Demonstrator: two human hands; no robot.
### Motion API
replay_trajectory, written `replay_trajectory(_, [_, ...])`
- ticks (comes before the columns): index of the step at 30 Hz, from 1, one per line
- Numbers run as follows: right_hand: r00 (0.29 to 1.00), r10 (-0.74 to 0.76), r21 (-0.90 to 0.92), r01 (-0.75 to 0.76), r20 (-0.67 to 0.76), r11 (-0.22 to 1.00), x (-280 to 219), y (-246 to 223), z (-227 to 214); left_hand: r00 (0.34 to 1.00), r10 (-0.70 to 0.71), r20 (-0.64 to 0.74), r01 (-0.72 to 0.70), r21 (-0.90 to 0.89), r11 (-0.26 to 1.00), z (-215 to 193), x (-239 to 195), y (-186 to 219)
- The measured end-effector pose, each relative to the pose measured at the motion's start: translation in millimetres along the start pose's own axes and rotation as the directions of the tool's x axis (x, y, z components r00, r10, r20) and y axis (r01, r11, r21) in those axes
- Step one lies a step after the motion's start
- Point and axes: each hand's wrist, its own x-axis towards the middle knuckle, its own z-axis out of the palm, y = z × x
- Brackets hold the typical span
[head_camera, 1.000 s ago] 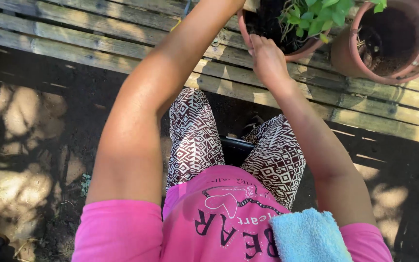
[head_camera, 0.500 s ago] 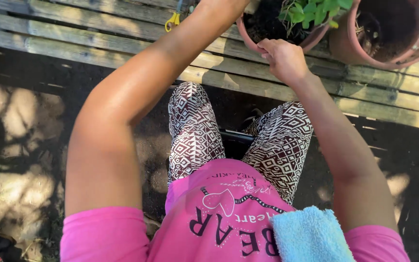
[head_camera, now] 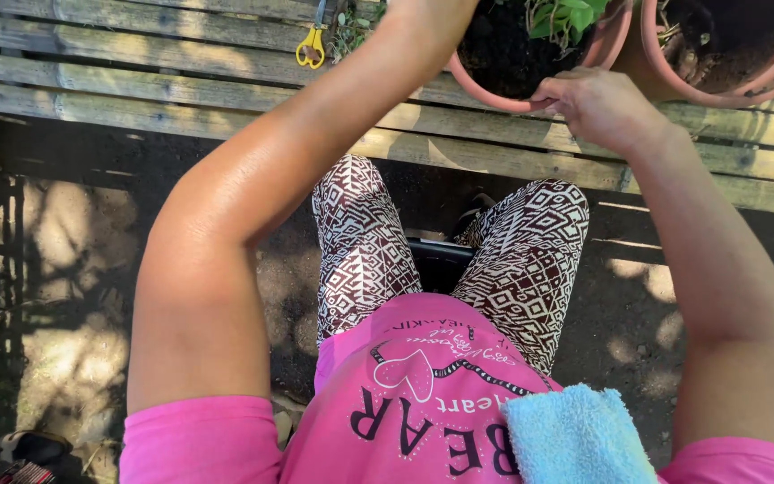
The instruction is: The person plants a small seedling into a pot by hand, using a small wooden stick to move the soil. They then pick up a second plant, place it into the same pot, and use the stick to pack the soil around the roots.
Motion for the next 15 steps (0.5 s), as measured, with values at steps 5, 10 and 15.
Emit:
replay_trajectory(5, [0.999,-0.032,0.002,0.032,-0.008,0.999,-3.7,13.3,-8.8,0.978,0.098,0.185,-0.194,0.626,0.756,-57.0,-9.0,81.1])
replay_trajectory(10, [0.983,0.146,0.143,-0.162,0.115,0.976,16.5,-9.5,-30.7,0.988,0.074,0.133,-0.117,0.346,0.931,-66.1,-11.6,83.0])
replay_trajectory(15, [0.979,0.198,0.369,-0.198,0.039,0.908,55.8,-5.2,4.8,0.984,0.145,0.104,-0.178,0.48,0.859,-56.5,-7.6,78.5])
